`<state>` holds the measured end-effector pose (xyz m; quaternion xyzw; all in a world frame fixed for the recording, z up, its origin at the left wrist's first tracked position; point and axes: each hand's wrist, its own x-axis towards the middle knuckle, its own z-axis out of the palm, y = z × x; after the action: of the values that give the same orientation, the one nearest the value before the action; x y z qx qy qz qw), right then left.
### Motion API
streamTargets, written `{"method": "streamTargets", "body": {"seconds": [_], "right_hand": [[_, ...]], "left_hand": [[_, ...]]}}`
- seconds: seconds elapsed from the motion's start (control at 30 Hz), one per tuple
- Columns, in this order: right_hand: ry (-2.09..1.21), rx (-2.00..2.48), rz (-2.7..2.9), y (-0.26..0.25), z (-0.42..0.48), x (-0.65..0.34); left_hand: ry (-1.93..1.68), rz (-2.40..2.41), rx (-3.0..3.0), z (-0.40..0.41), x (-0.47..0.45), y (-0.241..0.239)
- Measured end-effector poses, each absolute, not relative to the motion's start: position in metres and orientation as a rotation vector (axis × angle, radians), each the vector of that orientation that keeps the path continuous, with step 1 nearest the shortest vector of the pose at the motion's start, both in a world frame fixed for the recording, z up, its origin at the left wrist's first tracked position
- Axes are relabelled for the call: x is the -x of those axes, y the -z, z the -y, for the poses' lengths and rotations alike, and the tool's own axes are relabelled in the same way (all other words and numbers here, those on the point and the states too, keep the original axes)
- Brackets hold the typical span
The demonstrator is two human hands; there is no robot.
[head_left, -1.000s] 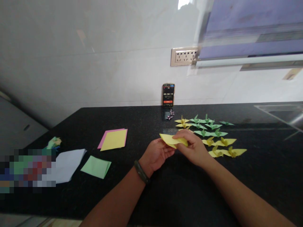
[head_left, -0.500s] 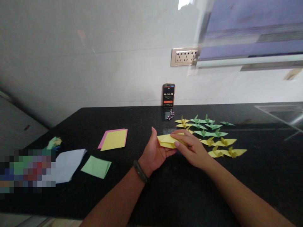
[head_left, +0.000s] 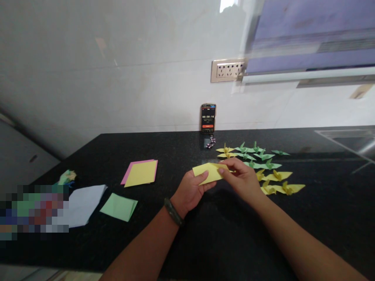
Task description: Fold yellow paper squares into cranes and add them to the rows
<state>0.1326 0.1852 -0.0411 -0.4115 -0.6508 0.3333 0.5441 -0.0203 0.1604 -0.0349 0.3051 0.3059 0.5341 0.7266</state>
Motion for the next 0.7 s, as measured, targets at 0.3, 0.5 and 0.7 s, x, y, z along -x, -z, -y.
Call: {"method": "streamTargets", "body": {"seconds": [0.3,0.5,0.7], "right_hand": [[-0.639,0.953,1.777,0.0349,-0.1812,-0.1343],[-0.958,1.102,1.664,0.0391,-0.1831,-0.1300],[-1.133,1.115,1.564,0.0362,-0.1813,-0.1307]], "left_hand": [[-1.221,-0.692,-0.721,-0.1592,0.0192,0.0354],[-1.211,-0.713,-0.764,-0.1588,0.0192,0.0364],[-1.421,-0.900,-0.817,-0.1619,0.0196,0.0363]]}}
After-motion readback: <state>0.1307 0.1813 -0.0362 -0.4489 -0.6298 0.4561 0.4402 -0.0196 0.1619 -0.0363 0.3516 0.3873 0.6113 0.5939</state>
